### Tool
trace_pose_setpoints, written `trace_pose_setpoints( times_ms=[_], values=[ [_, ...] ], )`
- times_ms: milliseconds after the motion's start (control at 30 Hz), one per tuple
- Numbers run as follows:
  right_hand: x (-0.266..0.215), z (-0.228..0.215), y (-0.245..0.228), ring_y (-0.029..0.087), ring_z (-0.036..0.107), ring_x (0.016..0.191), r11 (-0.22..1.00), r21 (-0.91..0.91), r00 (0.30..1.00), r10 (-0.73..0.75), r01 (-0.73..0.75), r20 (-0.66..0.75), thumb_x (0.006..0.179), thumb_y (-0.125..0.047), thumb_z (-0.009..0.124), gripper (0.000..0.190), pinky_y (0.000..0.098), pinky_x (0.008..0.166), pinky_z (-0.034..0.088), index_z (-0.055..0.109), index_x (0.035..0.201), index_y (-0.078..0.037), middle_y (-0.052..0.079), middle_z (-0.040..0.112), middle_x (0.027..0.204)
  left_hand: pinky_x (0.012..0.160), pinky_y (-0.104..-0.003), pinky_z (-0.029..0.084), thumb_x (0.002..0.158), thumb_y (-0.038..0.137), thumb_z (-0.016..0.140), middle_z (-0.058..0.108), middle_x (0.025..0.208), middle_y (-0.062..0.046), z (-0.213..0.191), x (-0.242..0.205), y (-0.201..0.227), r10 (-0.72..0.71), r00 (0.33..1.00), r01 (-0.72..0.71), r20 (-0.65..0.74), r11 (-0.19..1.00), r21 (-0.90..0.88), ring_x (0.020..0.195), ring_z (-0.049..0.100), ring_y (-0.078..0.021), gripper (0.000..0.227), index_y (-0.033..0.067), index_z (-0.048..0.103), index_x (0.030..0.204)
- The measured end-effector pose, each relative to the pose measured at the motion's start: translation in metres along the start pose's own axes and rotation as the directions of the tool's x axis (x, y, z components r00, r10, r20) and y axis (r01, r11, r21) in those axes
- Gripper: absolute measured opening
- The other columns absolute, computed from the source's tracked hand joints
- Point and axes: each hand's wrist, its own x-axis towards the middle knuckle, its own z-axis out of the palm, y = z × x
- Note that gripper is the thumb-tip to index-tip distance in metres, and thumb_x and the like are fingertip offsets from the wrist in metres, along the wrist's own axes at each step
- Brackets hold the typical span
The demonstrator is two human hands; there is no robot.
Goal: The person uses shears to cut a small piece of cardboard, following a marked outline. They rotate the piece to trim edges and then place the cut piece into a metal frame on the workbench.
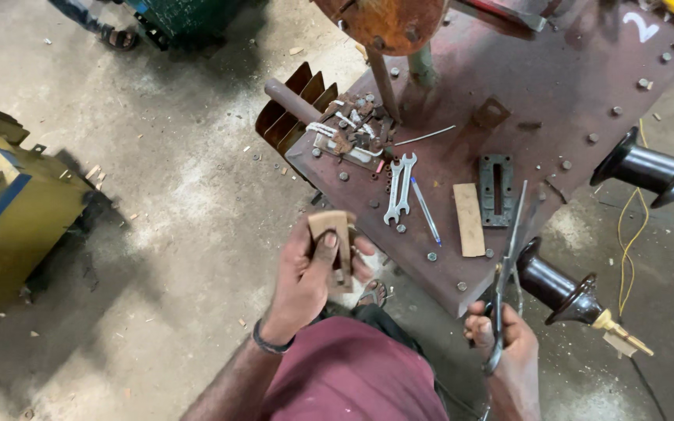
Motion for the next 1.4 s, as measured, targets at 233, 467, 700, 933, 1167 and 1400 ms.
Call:
trace_pose_setpoints(
  times_ms=[233,467,700,933,1167,1400],
  values=[
    [0.041,-0.005,-0.025,0.01,0.059,0.072,0.962,-0.219,0.982,0.139,-0.165,-0.13,0.086,-0.036,0.078,0.044,0.0254,0.065,0.045,0.073,0.109,0.001,0.004,0.069,0.08,0.055,-0.029,0.056,0.108,0.012,0.039,0.069,0.093,-0.013,-0.018,-0.018,0.0,-0.231,0.972,0.234,-0.037,0.958,0.163,0.064,0.066,-0.0179,0.027,-0.0002,0.051,0.129],
    [0.067,-0.013,-0.038,0.014,0.056,0.071,0.975,-0.19,0.983,0.088,-0.117,-0.158,0.091,-0.04,0.077,0.049,0.0285,0.065,0.044,0.072,0.11,0.005,0.005,0.064,0.079,0.065,-0.033,0.064,0.104,0.013,0.037,0.069,0.102,-0.011,-0.031,0.015,0.011,-0.303,0.952,0.306,0.054,0.95,-0.063,0.082,0.073,-0.0175,0.03,0.0003,0.045,0.129],
    [0.023,0.072,-0.019,0.016,0.068,0.074,0.968,0.251,0.996,0.013,0.009,-0.087,0.081,-0.039,0.078,0.06,0.0285,0.068,0.054,0.068,0.119,0.006,0.012,0.076,0.092,0.055,-0.026,0.052,0.092,0.012,0.071,0.074,0.079,-0.009,-0.046,0.067,0.019,-0.266,0.956,0.197,0.125,0.897,0.397,0.065,0.063,-0.0115,0.022,0.0,0.076,0.11],
    [0.027,0.177,-0.08,0.012,0.07,0.079,0.963,0.148,0.918,-0.16,0.226,-0.362,0.07,-0.009,0.089,0.048,0.0257,0.074,0.056,0.069,0.111,0.006,0.008,0.073,0.089,0.07,-0.029,0.057,0.088,0.005,0.079,0.077,0.091,-0.008,-0.063,0.096,0.045,-0.041,0.875,-0.064,0.482,0.978,0.2,0.08,0.071,-0.0142,0.025,-0.0028,0.076,0.111],
    [0.045,0.247,-0.178,0.011,0.072,0.079,0.924,-0.099,0.82,-0.375,0.37,-0.432,0.073,-0.003,0.088,0.039,0.0233,0.071,0.059,0.068,0.106,0.003,0.007,0.074,0.088,0.067,-0.037,0.057,0.083,0.012,0.083,0.072,0.091,-0.011,-0.107,0.151,0.113,0.298,0.745,-0.566,0.597,0.756,0.329,0.078,0.071,-0.0268,0.039,0.0028,0.07,0.118],
    [0.048,0.278,-0.221,0.014,0.076,0.09,0.872,-0.189,0.707,-0.478,0.451,-0.522,0.082,0.0,0.082,0.03,0.0255,0.079,0.063,0.066,0.108,0.003,0.013,0.077,0.099,0.069,-0.027,0.063,0.096,0.008,0.075,0.071,0.098,-0.003,-0.131,0.229,0.161,0.543,0.512,-0.84,0.666,0.478,0.256,0.081,0.072,-0.015,0.029,0.0153,0.071,0.123]
  ],
)
